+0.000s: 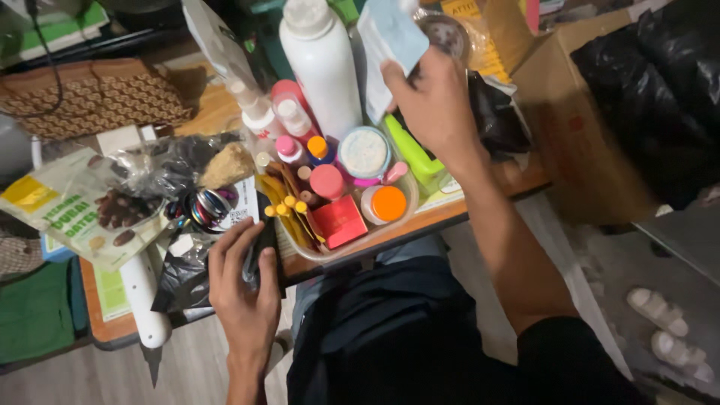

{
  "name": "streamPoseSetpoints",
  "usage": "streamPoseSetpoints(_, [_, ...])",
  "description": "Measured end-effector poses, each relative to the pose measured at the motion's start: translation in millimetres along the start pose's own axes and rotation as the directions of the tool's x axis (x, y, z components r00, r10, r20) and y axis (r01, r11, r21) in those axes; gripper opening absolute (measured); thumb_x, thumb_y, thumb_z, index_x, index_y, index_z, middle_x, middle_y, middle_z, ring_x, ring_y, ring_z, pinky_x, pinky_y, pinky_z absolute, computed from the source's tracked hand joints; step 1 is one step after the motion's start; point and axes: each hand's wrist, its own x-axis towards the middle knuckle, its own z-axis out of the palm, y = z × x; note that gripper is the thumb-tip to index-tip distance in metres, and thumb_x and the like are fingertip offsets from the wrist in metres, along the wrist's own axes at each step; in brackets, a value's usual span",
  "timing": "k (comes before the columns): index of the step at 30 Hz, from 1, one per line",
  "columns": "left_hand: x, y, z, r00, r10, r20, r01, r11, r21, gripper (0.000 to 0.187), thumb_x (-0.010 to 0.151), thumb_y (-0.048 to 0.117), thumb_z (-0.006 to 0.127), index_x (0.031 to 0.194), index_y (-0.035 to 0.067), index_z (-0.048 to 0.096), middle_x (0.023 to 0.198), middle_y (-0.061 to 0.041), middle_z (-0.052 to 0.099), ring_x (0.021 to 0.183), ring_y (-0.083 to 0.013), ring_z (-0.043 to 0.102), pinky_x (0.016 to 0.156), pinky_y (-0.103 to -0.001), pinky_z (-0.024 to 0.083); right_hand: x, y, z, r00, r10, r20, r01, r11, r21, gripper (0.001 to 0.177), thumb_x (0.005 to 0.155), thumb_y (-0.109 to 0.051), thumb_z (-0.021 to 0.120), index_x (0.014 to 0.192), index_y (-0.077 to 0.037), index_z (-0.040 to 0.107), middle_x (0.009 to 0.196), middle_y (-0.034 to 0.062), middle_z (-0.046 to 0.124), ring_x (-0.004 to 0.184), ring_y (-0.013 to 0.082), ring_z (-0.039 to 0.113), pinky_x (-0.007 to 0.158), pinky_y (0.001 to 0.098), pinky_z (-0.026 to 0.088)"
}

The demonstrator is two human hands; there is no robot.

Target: The person organizes various small items on a cluttered table, including bottles, containers, and plastic bags. They pick up, inspect, and rearrange items such as a pink bottle, a metal bowl, and a green plastic holder, placing them into a more orderly arrangement.

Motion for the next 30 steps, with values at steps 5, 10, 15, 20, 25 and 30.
streamPoseSetpoints(5, [-0.6, -1.6, 0.5, 0.999, -0.005, -0.036, 0.003, 0.999, -0.037, 0.028, 0.096, -0.001, 0.066, 0.124, 0.0, 0.067, 0.129, -0.017, 0.064, 0.121, -0.032, 0.064, 0.106, -0.039, 0.049, -14.7, -2.1, 9.2, 0.999, 0.001, 0.041, 0.001, 0.998, -0.068, 0.022, 0.098, -0.013, 0.066, 0.11, 0.005, 0.067, 0.077, 0.0129, 0.072, 0.061, 0.0223, 0.072, 0.056, 0.0349, 0.054])
streamPoseSetpoints(10, [0.8, -0.6, 3.6, 1.0, 0.002, -0.006, -0.002, 0.997, -0.081, 0.031, 0.095, -0.002, 0.066, 0.126, 0.0, 0.066, 0.131, -0.017, 0.063, 0.123, -0.032, 0.064, 0.106, -0.039, 0.05, -20.4, -11.5, 16.0, 0.986, -0.16, 0.056, 0.169, 0.944, -0.282, 0.019, 0.097, -0.011, 0.069, 0.101, 0.007, 0.068, 0.076, 0.0229, 0.067, 0.063, 0.037, 0.067, 0.058, 0.0451, 0.049])
streamPoseSetpoints(15, [0.0, -3.1, 5.1, 0.999, 0.006, -0.054, -0.012, 0.994, -0.105, 0.032, 0.095, -0.003, 0.067, 0.126, 0.001, 0.066, 0.13, -0.017, 0.064, 0.124, -0.0321, 0.064, 0.107, -0.04, 0.049, -15.6, -20.1, 9.2, 0.991, -0.129, 0.047, 0.137, 0.947, -0.291, 0.033, 0.095, -0.017, 0.074, 0.113, 0.009, 0.062, 0.099, 0.0259, 0.065, 0.075, 0.0351, 0.067, 0.063, 0.0408, 0.053])
streamPoseSetpoints(20, [-6.7, -15.0, 8.8, 0.997, -0.003, -0.075, -0.003, 0.996, -0.089, 0.034, 0.095, -0.003, 0.066, 0.129, 0.0, 0.065, 0.129, -0.017, 0.064, 0.122, -0.0323, 0.064, 0.107, -0.04, 0.05, -10.1, -19.3, 3.1, 0.986, -0.167, -0.006, 0.156, 0.933, -0.326, 0.025, 0.1, -0.011, 0.069, 0.12, 0.004, 0.065, 0.101, 0.021, 0.068, 0.08, 0.033, 0.069, 0.071, 0.0414, 0.053])
streamPoseSetpoints(25, [-11.1, -22.2, 15.6, 0.995, -0.034, -0.092, 0.021, 0.989, -0.146, 0.033, 0.097, -0.003, 0.067, 0.129, 0.001, 0.066, 0.125, -0.017, 0.065, 0.115, -0.031, 0.066, 0.101, -0.038, 0.053, -20.1, -8.4, 19.3, 0.952, -0.305, 0.01, 0.277, 0.848, -0.451, 0.019, 0.102, -0.007, 0.069, 0.118, 0.003, 0.067, 0.105, 0.022, 0.068, 0.094, 0.0408, 0.066, 0.08, 0.0448, 0.053])
streamPoseSetpoints(30, [-13.6, -26.2, 13.6, 0.996, 0.007, -0.092, -0.026, 0.979, -0.201, 0.033, 0.095, -0.004, 0.066, 0.127, 0.0, 0.066, 0.124, -0.018, 0.065, 0.113, -0.0319, 0.067, 0.099, -0.038, 0.053, -19.9, -5.3, 30.6, 0.971, -0.239, -0.023, 0.195, 0.842, -0.502, 0.023, 0.094, -0.012, 0.073, 0.113, 0.0, 0.071, 0.091, 0.0225, 0.071, 0.08, 0.0384, 0.069, 0.073, 0.0461, 0.053])
